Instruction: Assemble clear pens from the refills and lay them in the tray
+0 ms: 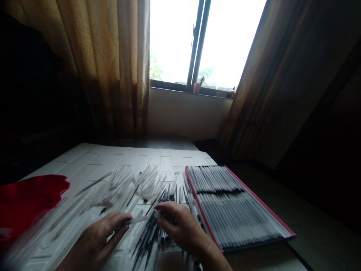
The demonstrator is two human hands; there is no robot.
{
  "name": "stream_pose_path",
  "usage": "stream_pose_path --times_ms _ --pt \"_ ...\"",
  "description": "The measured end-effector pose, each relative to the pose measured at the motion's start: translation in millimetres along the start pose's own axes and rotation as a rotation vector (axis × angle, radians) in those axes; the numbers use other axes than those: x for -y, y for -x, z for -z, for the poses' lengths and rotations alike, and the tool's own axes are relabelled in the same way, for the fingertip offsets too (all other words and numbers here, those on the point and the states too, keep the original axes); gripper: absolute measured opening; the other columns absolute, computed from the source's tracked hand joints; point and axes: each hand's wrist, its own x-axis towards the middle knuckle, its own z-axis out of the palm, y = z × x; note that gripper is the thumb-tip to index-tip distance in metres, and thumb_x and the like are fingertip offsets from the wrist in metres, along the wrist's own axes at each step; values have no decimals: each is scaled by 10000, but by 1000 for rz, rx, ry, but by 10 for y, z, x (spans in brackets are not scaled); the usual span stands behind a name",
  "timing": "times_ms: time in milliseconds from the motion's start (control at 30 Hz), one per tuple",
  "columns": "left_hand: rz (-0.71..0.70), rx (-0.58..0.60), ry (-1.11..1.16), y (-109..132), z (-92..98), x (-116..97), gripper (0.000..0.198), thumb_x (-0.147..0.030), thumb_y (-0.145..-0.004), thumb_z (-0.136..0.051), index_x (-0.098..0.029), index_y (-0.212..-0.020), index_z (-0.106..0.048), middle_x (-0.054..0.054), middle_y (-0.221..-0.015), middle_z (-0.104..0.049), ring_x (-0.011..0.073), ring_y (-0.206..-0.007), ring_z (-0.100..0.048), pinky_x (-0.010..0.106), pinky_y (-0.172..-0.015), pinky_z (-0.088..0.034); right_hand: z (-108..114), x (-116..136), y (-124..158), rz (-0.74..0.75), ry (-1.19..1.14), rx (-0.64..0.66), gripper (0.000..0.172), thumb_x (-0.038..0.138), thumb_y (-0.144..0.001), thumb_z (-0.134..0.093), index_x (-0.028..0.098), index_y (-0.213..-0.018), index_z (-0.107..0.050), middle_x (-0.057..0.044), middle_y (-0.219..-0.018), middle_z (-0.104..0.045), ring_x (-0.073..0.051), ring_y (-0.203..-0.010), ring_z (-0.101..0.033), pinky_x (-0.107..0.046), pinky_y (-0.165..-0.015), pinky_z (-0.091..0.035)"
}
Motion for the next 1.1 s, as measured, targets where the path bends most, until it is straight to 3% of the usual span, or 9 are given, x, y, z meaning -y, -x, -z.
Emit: stream_pose_path --times_ms 167,300,433,567,633,833,1100 --pt "-8 12 1 9 -11 -8 254 -392 -993 -379 -274 -1058 -595 29 -922 -762 184 -836 -750 256 -718 -609 -54 37 12 -22 -27 19 38 147 -774 -612 167 -803 -597 44 -674 -526 -100 -611 -468 -191 -550 -374" --pt "-3 -1 -1 10 -8 -3 233 -381 -984 -408 -274 -1059 -601 25 -934 -763 183 -848 -748 260 -734 -606 -32 61 7 11 93 -4 50 207 -819 -589 178 -836 -626 9 -738 -608 -128 -672 -544 -212 -614 -416" --pt "15 5 9 -12 17 18 226 -361 -976 -422 -265 -1036 -617 22 -921 -769 177 -832 -750 244 -728 -603 57 -35 -9 -40 291 -163 141 222 -835 -543 180 -907 -656 -46 -841 -682 -176 -735 -622 -267 -689 -464" --pt "37 18 14 -31 33 42 236 -346 -970 -423 -247 -1014 -633 23 -918 -774 171 -815 -754 233 -722 -603 163 -154 -7 -91 438 -338 272 219 -858 -505 181 -1089 -643 -102 -1085 -672 -217 -900 -649 -319 -802 -475" --pt "35 15 6 -30 32 50 244 -348 -968 -424 -245 -1007 -641 22 -913 -778 172 -809 -756 235 -718 -605 200 -161 4 -79 489 -358 254 191 -867 -491 196 -1046 -671 -92 -1087 -673 -214 -942 -645 -306 -821 -465" --pt "8 -5 -16 -24 34 62 246 -348 -963 -431 -242 -994 -651 24 -899 -781 172 -799 -759 232 -713 -607 217 -81 54 -146 571 -140 189 172 -859 -564 241 -888 -738 -25 -910 -716 -167 -810 -669 -233 -716 -453" --pt "19 35 6 -52 58 16 220 -313 -939 -445 -250 -956 -655 21 -873 -779 185 -772 -760 245 -678 -614 127 -32 43 -189 755 -32 205 213 -827 -628 290 -981 -741 -19 -954 -707 -194 -875 -672 -249 -727 -445"
